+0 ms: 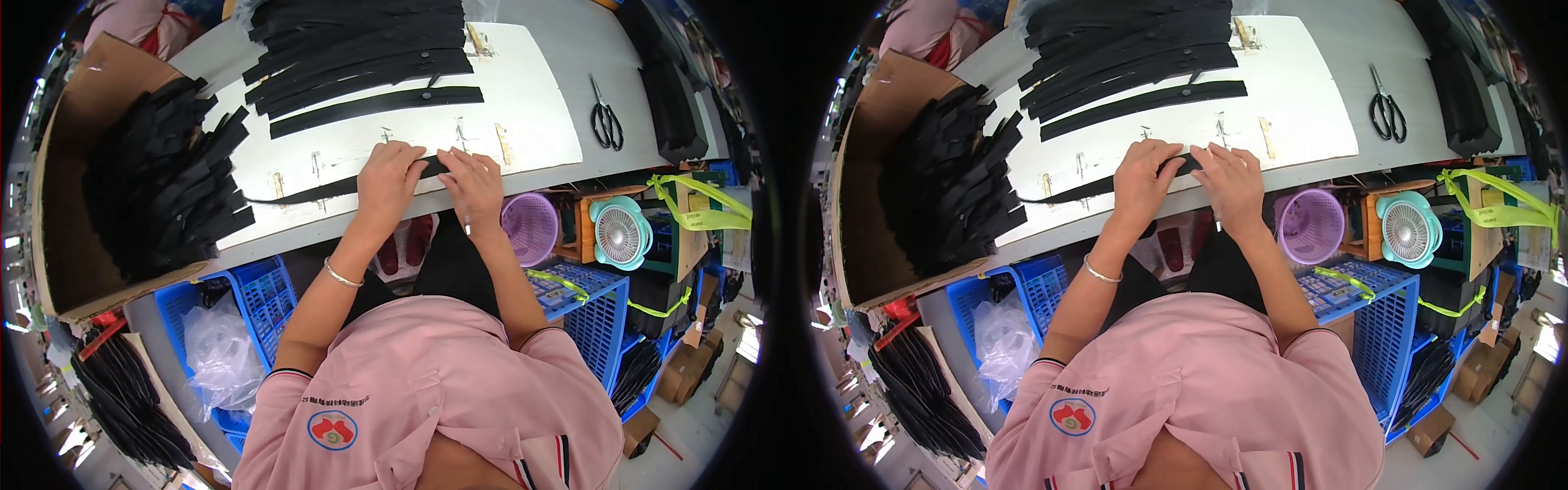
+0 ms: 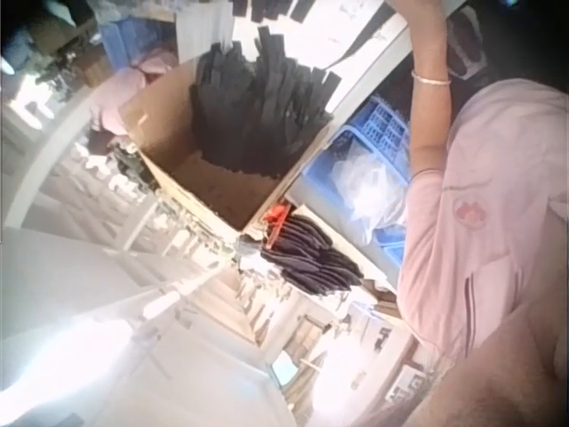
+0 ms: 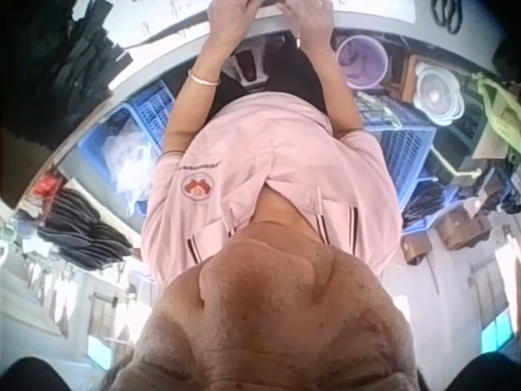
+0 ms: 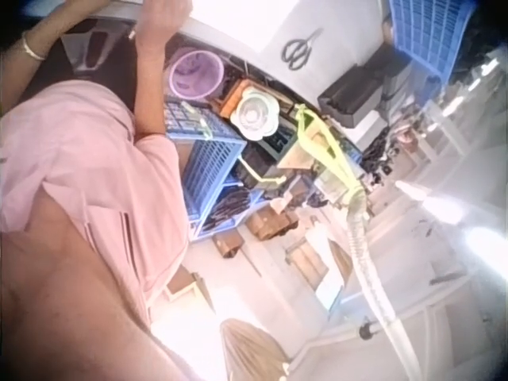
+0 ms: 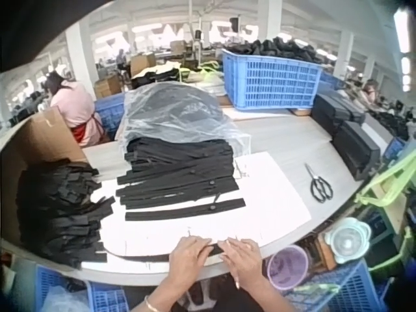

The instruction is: Inspecting and marking black zipper components using a jig and a marker on a manufacturing workstation.

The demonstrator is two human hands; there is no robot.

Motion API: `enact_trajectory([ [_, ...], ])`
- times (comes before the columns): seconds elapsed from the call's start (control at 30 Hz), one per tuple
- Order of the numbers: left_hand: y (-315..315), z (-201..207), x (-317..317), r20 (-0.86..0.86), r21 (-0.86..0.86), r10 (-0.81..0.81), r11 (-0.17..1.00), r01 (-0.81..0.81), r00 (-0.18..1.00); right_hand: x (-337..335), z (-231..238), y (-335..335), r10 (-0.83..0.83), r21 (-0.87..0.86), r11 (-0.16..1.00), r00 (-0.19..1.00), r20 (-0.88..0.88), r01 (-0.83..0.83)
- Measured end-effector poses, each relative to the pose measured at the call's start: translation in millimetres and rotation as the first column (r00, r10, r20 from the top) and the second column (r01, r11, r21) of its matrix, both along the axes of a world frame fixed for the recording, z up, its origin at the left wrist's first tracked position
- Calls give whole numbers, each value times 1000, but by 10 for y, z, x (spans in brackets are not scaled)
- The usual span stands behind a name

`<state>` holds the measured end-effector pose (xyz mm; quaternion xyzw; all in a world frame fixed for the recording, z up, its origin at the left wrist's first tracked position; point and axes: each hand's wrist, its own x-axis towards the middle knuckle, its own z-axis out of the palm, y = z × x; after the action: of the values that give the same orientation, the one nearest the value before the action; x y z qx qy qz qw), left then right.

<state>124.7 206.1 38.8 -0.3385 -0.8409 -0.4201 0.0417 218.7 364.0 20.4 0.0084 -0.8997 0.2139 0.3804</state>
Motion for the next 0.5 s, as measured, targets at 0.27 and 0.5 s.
enact_trajectory([
  [0.27,-415,-183,66,-174,-56,116,990,-127,978,265,-64,511,-167,156,977,977,131,146],
  [0.5,-933,-151,298,-155,-263,209,933,-244,965,327,-158,671,-139,50,990,974,181,132],
])
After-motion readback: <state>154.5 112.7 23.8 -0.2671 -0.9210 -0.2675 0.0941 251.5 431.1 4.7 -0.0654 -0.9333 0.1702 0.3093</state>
